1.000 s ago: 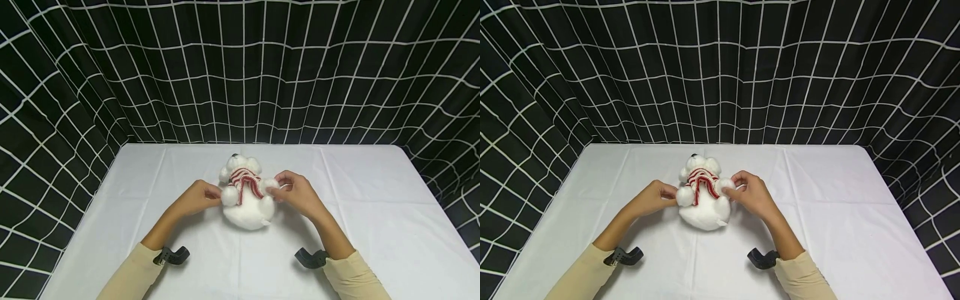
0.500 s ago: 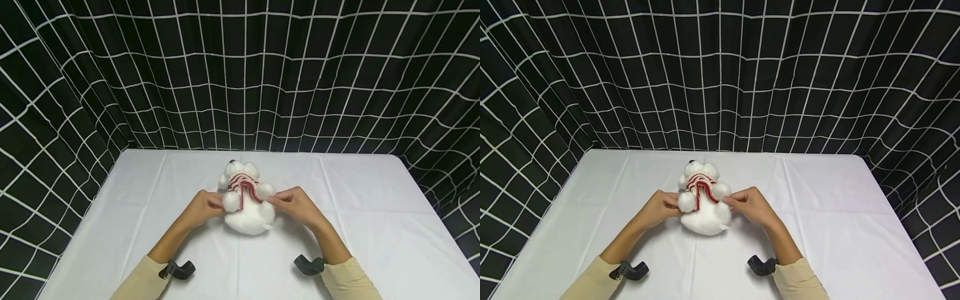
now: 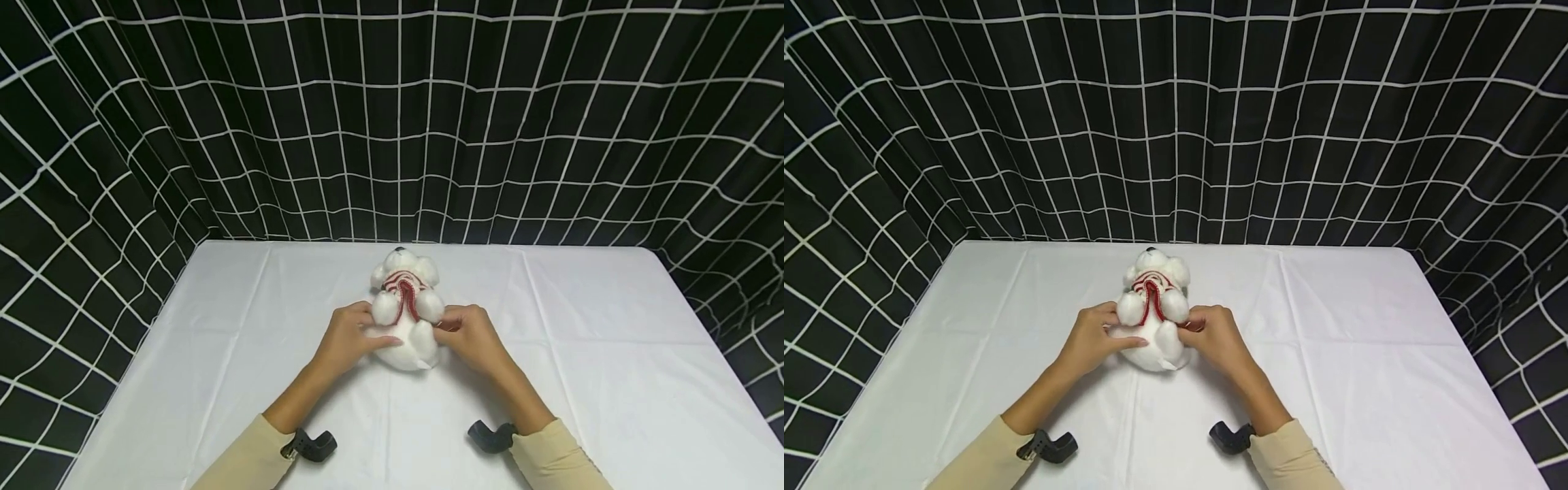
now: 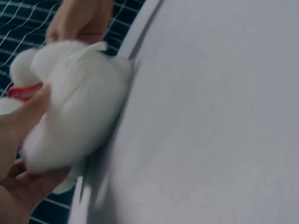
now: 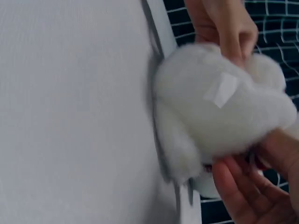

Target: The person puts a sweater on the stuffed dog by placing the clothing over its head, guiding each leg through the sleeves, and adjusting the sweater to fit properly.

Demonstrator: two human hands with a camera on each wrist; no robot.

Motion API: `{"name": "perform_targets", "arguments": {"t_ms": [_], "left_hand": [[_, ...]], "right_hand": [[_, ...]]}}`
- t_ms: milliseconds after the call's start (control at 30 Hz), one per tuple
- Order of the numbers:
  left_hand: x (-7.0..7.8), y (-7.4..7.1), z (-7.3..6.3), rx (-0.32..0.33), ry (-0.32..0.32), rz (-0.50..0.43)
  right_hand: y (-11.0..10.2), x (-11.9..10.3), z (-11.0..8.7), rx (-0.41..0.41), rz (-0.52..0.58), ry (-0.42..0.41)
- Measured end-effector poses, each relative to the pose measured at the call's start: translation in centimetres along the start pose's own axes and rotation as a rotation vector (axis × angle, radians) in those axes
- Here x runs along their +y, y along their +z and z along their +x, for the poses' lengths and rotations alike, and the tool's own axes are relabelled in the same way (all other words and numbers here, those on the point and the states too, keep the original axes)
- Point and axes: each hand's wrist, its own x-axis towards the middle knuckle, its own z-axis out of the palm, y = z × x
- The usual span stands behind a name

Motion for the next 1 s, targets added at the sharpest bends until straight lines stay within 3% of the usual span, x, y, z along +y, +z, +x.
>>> {"name": "perform_targets", "arguments": {"t_ms": [67, 167, 367, 500, 633, 767, 867, 1000], "left_hand": [[0.4, 0.5, 0.1, 0.047, 0.037, 0.06], [0.7, 0.9, 0.2, 0.11, 0.032, 0.115], [1.3, 1.1, 0.0, 0.116, -0.016, 0.2], [1.5, 0.5, 0.1, 0.07, -0.032, 0.218], [1.2, -0.9, 0.5, -0.022, -0.089, 0.262], [0.4, -2.7, 1.0, -0.081, -0.118, 0.399], [-0.5, -3.7, 1.2, -0.094, -0.128, 0.492], [-1.6, -4.0, 1.2, -0.148, -0.146, 0.502]], "right_hand": [[0.2, -0.2, 0.0, 0.035, -0.026, 0.001], [0.3, -0.3, 0.0, 0.053, -0.043, -0.002], [0.1, 0.0, -0.1, 0.011, -0.067, 0.021], [-0.3, 0.2, -0.1, -0.052, -0.134, 0.043], [-1.1, 0.3, -0.2, -0.104, -0.277, 0.011], [-2.4, 0.2, -0.3, -0.115, -0.443, -0.016], [-3.5, 0.3, -0.3, -0.11, -0.537, 0.016], [-4.3, 0.6, -0.4, -0.125, -0.586, 0.056]]}}
